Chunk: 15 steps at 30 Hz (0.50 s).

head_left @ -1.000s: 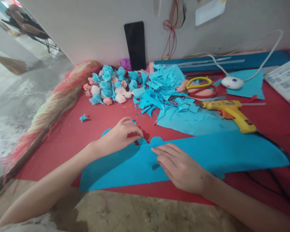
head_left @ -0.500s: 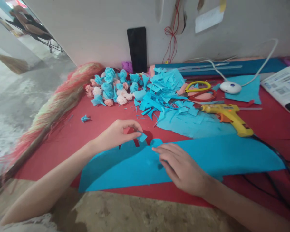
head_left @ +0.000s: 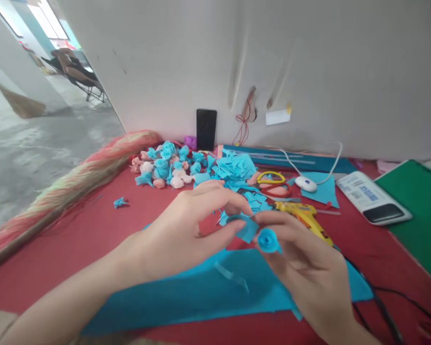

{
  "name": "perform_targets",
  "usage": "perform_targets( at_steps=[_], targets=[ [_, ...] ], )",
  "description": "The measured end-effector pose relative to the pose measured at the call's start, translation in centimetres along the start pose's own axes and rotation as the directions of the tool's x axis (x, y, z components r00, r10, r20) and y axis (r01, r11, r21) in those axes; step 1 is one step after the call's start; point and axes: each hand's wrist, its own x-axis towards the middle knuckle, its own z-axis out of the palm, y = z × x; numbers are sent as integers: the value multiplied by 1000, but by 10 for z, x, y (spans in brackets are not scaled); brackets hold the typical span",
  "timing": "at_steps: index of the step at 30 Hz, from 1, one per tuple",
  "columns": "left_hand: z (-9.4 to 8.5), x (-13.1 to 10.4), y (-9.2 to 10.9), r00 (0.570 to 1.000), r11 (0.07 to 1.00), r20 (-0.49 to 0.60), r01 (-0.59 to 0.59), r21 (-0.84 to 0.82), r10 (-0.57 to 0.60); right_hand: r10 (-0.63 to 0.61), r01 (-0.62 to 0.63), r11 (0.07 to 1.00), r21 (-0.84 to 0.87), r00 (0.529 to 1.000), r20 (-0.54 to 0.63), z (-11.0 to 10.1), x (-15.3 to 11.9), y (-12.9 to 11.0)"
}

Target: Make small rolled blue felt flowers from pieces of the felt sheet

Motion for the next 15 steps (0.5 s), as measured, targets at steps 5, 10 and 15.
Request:
perform_targets(
  at_steps=[5, 10, 15],
  targets=[
    [5, 3, 11, 997, 996, -20, -70, -54, 69, -47, 48, 999, 11, 996, -75, 0, 1, -5],
    [20, 0, 11, 997, 949, -70, -44, -313, 23, -97, 95, 995, -15, 980, -173, -3, -1, -8],
    [33, 0, 13, 976, 939, -198, -146, -312, 87, -175, 166, 984, -56, 957, -231, -9, -10, -7]
  ],
)
